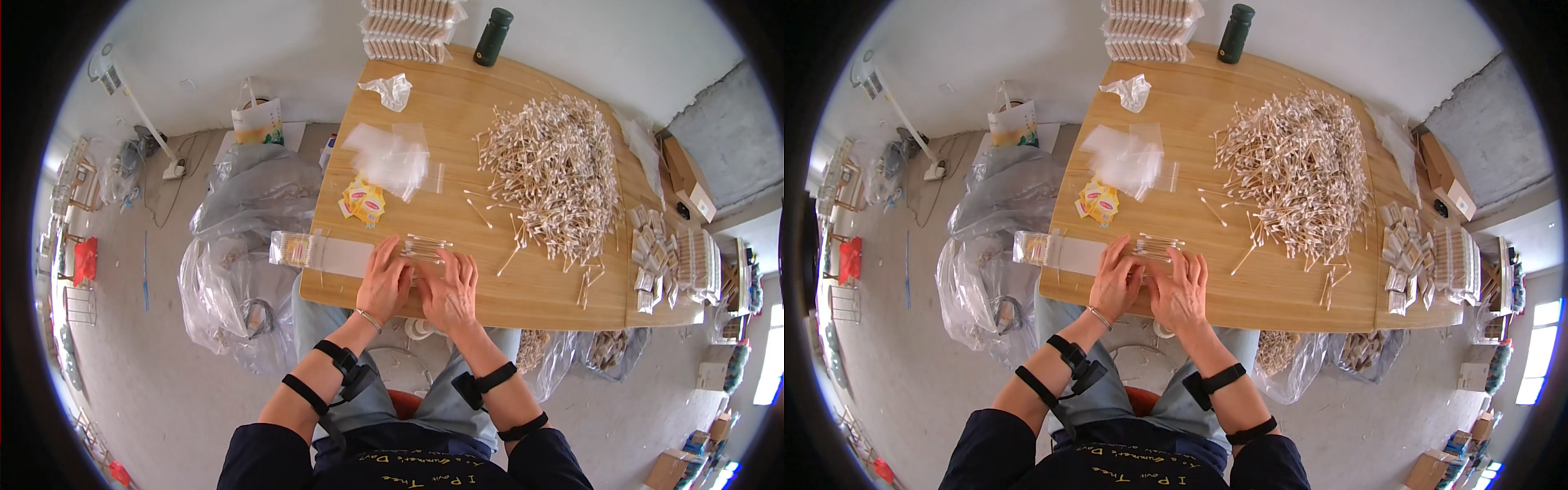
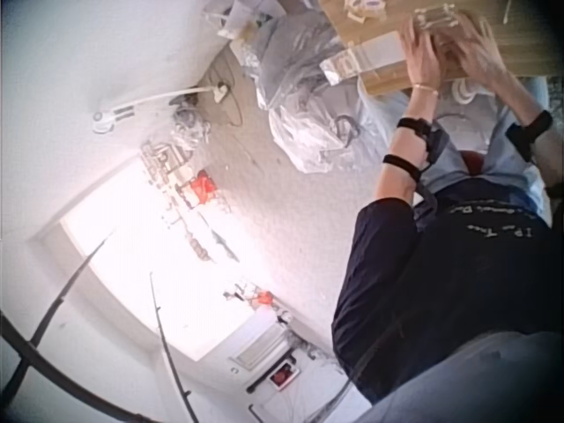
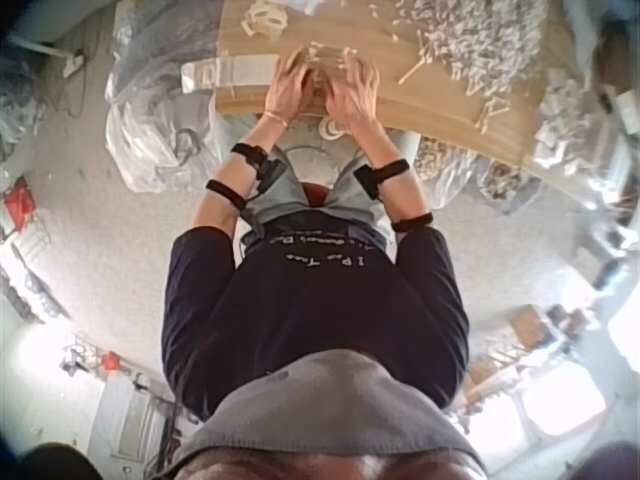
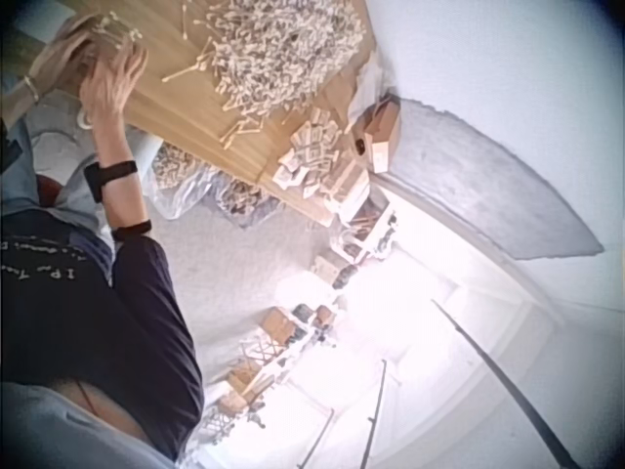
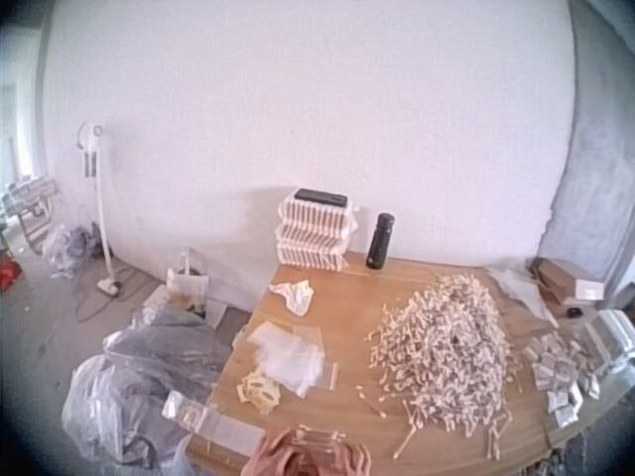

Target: Gathering loose cotton swabs into a organized bundle and placing them into a plastic bag.

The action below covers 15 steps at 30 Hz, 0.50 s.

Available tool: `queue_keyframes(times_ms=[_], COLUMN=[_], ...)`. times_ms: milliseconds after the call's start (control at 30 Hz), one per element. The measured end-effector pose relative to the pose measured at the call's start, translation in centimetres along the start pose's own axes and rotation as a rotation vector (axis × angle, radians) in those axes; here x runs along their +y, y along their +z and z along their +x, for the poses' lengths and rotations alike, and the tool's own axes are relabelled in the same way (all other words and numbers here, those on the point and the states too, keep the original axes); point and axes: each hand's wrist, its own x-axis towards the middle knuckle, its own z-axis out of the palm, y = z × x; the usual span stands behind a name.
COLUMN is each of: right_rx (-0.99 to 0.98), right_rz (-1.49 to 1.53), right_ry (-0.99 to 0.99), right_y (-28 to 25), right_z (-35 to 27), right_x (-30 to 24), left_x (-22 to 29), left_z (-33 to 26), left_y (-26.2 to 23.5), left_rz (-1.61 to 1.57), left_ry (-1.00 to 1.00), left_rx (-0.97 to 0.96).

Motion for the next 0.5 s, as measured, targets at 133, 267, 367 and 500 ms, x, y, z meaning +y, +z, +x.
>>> queue_keyframes(times_ms=[133,267,367,500], right_rx=[-0.008,-0.031,-0.019,0.033], right_rz=[-0.053,-0.141,-0.200,-0.263], right_ry=[-0.061,-0.050,0.001,0.072], right_y=[-0.2,-1.1,-2.1,-4.4], right_z=[0.4,-0.5,-1.9,-4.9], right_x=[0.3,1.4,3.1,4.5], left_x=[0.0,0.3,0.4,0.6], left_z=[-0.1,0.1,0.1,0.2], left_y=[0.1,-0.1,-0.1,-0.2], left_rz=[-0.026,0.006,0.011,-0.017], left_ry=[-0.030,0.001,-0.002,-0.030], left_rx=[0.007,0.021,0.025,0.006])
